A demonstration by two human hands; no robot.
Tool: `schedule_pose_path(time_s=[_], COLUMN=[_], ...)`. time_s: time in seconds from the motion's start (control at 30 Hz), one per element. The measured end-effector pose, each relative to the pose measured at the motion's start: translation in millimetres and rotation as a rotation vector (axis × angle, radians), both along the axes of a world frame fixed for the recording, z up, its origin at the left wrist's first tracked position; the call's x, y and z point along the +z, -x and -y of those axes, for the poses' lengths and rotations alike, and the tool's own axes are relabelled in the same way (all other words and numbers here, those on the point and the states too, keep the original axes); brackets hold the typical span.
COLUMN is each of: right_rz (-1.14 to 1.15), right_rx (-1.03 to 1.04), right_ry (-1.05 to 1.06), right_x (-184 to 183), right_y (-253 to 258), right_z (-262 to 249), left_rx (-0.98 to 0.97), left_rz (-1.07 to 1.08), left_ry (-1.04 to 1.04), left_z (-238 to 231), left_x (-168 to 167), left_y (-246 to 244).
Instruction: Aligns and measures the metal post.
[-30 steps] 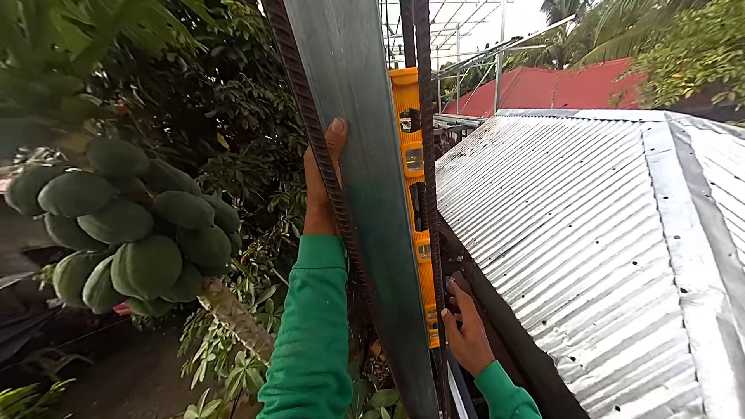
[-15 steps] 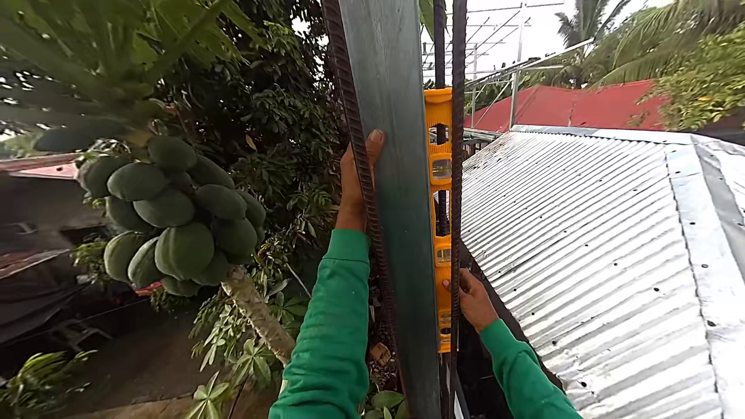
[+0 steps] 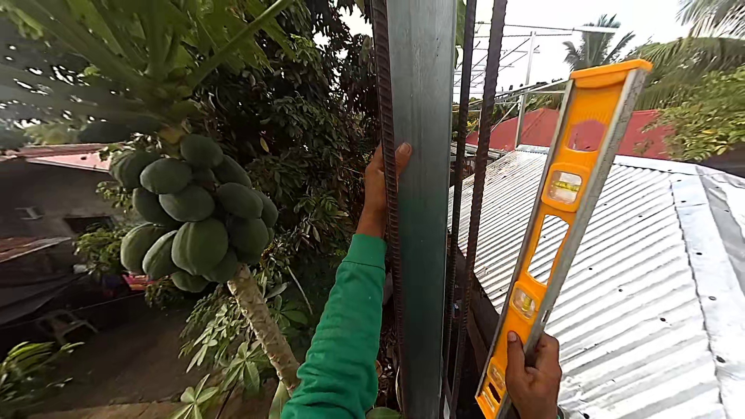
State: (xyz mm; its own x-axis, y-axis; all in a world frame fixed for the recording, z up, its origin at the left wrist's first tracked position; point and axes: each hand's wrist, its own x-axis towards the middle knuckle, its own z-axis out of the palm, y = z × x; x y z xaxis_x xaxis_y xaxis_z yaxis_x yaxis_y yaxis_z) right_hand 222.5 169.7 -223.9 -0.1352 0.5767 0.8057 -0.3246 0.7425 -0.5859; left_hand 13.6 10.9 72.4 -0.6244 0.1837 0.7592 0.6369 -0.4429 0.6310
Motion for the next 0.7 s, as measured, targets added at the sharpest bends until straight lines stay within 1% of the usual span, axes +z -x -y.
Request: schedule_pose_path(time_s=[0.07,0.17,0.23,0.3,0.37,0.53,0.6,0.7], right_rz=[-0.062,-0.081,-0.1,-0.076,-0.058,0.003,-0.038,-0.069], right_rx=[0.02,0.23,0.375,0.421,0.366,0.115,0.074,0.084], right_ry=[-0.069,-0.114,-0.122,-0.13,-0.134,-0.173,-0.174,-0.182], right_x=[16.3,44.6,59.9,69.8,76.6,92.6,92.2,93.7], right_y=[-7.3,-5.3,9.5,28.2,50.5,91.5,101.4,105.6], right_z=[9.8,29.6,47.2,61.7,71.5,87.4,91.5,93.8], left_rx=[-0.014,-0.017,-0.049,-0.065,-0.052,-0.076,-0.063,-0.097], left_rz=[-0.012,-0.012,-0.027,-0.034,-0.029,-0.046,-0.053,-0.051], left_ry=[-0.012,-0.019,-0.035,-0.047,-0.034,-0.03,-0.03,-0.032], left_z=[0.1,0.3,0.7,0.3,0.5,2.1,2.0,2.3], left_x=[-1.1,-1.1,-1.2,-1.3,-2.0,-2.3,-2.7,-2.9], left_y=[1.4,1.4,1.7,0.4,0.2,2.8,2.6,7.1])
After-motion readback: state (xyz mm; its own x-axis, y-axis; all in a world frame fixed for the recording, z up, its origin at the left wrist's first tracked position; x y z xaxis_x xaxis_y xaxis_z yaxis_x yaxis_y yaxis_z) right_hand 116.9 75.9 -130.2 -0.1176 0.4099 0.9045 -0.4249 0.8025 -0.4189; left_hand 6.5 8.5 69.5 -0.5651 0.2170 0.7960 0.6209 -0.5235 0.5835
